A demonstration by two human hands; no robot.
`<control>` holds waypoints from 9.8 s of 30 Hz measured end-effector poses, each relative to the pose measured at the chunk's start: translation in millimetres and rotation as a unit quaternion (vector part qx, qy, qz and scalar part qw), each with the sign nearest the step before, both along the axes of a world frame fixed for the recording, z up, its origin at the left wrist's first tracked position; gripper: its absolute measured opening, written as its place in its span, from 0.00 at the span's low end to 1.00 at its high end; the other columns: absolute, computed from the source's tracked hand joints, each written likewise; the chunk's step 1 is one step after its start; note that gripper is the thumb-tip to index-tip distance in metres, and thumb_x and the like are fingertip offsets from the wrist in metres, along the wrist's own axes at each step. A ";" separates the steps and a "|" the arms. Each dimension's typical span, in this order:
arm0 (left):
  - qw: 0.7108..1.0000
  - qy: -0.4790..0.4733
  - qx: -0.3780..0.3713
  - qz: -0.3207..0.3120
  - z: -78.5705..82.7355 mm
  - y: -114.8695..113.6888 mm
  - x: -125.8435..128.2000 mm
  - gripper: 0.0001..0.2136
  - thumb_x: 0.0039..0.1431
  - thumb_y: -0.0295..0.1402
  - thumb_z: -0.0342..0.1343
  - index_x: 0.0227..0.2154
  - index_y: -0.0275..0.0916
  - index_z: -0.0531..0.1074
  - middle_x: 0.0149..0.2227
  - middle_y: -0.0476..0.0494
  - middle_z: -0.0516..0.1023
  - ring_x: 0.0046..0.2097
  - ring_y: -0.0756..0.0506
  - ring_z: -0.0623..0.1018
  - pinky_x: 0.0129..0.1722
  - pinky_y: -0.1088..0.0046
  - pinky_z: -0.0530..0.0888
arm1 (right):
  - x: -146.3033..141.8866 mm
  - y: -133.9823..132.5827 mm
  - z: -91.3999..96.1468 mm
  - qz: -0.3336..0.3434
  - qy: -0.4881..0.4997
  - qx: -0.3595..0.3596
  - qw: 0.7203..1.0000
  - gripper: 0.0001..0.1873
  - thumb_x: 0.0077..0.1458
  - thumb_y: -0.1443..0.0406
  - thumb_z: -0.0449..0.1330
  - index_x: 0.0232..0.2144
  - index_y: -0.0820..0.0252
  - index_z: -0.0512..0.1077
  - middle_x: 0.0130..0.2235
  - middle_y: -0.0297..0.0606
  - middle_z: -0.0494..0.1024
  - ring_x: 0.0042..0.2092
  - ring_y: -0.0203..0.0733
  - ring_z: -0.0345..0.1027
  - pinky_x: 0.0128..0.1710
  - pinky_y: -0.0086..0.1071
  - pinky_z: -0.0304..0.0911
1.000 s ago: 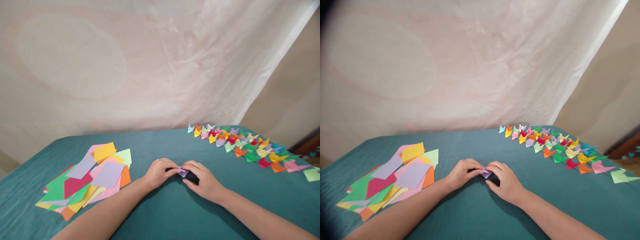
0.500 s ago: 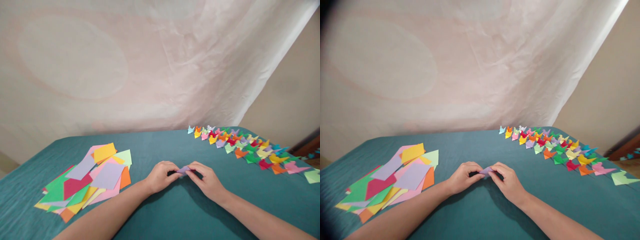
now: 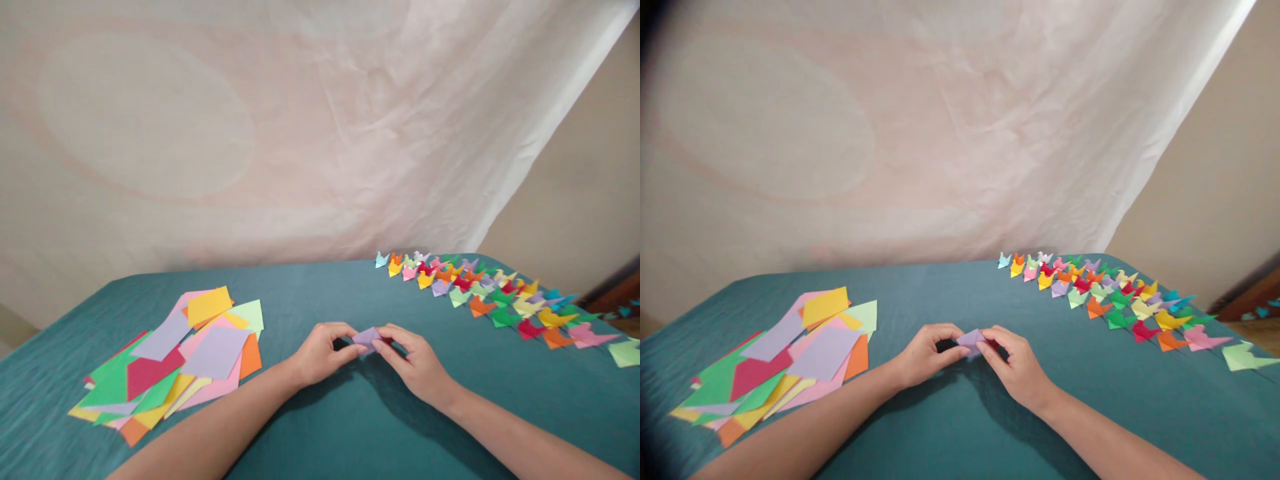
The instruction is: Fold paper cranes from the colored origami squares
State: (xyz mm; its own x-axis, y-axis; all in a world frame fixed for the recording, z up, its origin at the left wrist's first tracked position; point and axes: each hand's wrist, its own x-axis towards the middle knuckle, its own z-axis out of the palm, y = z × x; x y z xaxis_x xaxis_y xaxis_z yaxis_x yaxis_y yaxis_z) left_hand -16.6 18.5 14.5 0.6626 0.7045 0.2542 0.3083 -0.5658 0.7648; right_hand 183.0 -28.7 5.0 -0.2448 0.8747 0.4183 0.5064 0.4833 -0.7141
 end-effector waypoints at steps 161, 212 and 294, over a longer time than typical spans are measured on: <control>0.984 -0.085 -0.134 0.075 -14.7 -0.7 9.2 0.06 0.51 0.28 0.56 0.33 0.34 0.74 0.29 0.48 0.77 0.32 0.50 0.75 0.35 0.76 0.71 | -2.8 11.8 -5.2 0.010 -0.007 -0.111 0.994 0.11 0.56 0.63 0.53 0.23 0.61 0.64 0.24 0.30 0.65 0.28 0.34 0.58 0.29 0.27 0.54; 0.934 0.163 0.312 0.055 1.7 -13.9 2.9 0.07 0.58 0.27 0.48 0.29 0.38 0.71 0.29 0.47 0.72 0.34 0.49 0.71 0.43 0.68 0.62 | -10.3 1.3 3.8 0.016 -0.164 0.270 0.949 0.08 0.56 0.70 0.55 0.33 0.56 0.74 0.30 0.36 0.76 0.33 0.38 0.67 0.36 0.36 0.59; 0.944 0.174 0.273 -0.064 2.3 4.0 -8.4 0.08 0.60 0.37 0.51 0.35 0.41 0.72 0.35 0.50 0.79 0.38 0.50 0.77 0.53 0.67 0.64 | 11.6 25.4 -12.4 0.029 -0.097 -0.020 0.995 0.05 0.53 0.66 0.59 0.26 0.58 0.74 0.30 0.34 0.71 0.35 0.38 0.66 0.37 0.33 0.60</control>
